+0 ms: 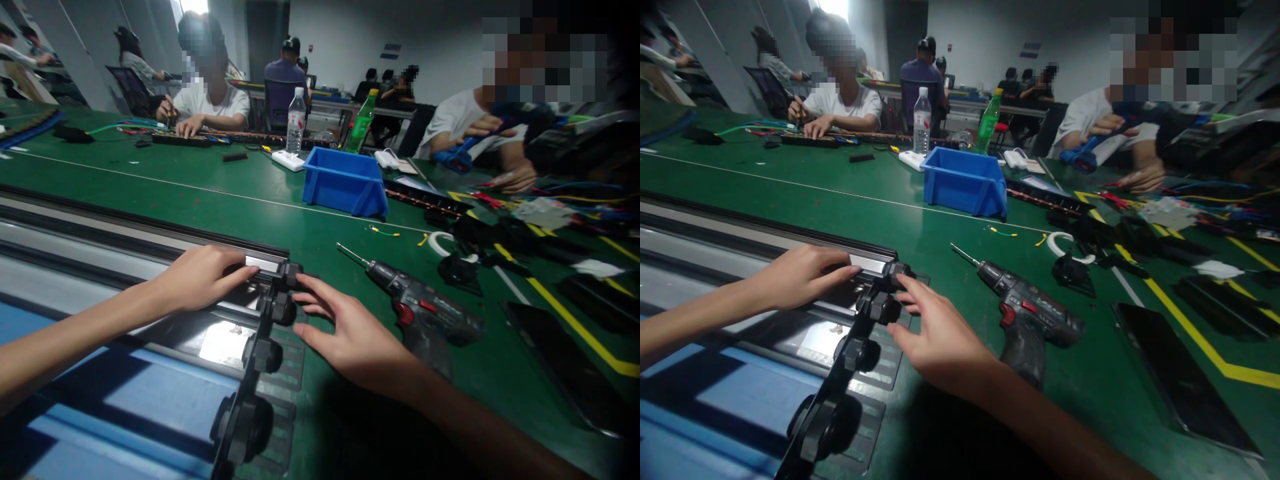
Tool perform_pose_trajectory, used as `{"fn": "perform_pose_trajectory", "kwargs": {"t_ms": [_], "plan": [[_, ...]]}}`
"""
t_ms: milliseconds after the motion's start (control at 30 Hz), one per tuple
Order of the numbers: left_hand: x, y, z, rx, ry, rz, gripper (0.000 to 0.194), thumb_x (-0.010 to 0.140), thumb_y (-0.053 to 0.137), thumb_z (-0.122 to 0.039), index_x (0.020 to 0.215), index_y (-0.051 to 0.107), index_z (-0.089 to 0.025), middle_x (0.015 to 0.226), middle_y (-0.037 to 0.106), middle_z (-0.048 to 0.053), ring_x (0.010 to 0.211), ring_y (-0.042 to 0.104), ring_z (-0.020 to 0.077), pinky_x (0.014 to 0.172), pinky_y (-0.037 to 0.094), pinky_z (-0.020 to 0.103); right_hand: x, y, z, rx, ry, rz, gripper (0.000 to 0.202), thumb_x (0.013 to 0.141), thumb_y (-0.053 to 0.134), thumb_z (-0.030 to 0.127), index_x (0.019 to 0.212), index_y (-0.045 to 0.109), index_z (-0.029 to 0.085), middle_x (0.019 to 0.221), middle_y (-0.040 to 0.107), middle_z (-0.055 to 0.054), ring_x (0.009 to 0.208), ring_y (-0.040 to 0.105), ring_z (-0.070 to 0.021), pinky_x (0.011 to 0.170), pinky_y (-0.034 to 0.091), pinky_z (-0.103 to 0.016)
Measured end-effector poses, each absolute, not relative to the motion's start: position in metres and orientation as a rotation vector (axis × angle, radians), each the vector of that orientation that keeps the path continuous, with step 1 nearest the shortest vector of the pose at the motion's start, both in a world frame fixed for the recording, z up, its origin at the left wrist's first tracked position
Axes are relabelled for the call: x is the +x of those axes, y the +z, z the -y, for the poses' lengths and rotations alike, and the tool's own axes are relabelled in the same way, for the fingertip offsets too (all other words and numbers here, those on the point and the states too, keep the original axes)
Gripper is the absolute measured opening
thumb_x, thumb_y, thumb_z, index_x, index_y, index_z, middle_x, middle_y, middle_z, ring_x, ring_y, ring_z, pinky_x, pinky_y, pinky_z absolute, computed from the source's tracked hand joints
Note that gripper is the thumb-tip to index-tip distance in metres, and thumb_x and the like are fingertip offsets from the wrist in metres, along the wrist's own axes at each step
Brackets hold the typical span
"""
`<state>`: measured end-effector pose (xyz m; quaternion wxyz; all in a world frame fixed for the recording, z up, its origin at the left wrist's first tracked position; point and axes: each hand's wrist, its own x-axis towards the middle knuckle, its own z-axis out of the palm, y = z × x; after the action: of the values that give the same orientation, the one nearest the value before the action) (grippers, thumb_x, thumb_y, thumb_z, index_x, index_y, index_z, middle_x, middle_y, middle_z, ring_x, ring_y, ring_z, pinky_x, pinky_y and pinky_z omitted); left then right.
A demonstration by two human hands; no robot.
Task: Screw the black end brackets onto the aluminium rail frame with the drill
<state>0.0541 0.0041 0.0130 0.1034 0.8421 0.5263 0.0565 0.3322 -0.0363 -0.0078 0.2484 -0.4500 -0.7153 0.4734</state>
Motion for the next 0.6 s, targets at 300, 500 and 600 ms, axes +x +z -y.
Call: {"fn": "perform_pose_trajectory", "kwargs": {"t_ms": [300,500,600], "plan": [[0.056,0.012,-0.003,2.473,0.087,-1.698,0.062,0.098,0.03,-0.07,0.086,0.067,-0.022,0.083,0.069,0.006,0.078,0.064,0.0234,0.064,0.032,0.031,0.337,0.002,0.027,-1.165,1.567,1.928,0.083,0.083,0.075,0.023,0.156,0.037,0.028,0.146,0.059,-0.011,0.132,0.057,-0.0278,0.112,0.048,-0.05],[0.055,0.009,-0.002,2.448,0.095,-1.773,0.065,0.096,0.032,-0.074,0.091,0.072,-0.023,0.086,0.072,0.007,0.084,0.066,0.0263,0.065,0.034,0.031,0.343,0.005,0.024,-1.115,1.425,2.103,0.077,0.084,0.073,0.025,0.154,0.04,0.029,0.159,0.048,-0.008,0.141,0.05,-0.029,0.117,0.044,-0.052],[0.055,0.011,-0.006,2.388,0.14,-1.809,0.065,0.094,0.034,-0.075,0.087,0.073,-0.022,0.081,0.071,0.006,0.079,0.065,0.0244,0.063,0.033,0.03,0.342,0.017,0.036,-1.245,0.965,2.235,0.067,0.088,0.07,0.029,0.15,0.047,0.023,0.158,0.049,-0.01,0.143,0.047,-0.0331,0.121,0.038,-0.057]]}}
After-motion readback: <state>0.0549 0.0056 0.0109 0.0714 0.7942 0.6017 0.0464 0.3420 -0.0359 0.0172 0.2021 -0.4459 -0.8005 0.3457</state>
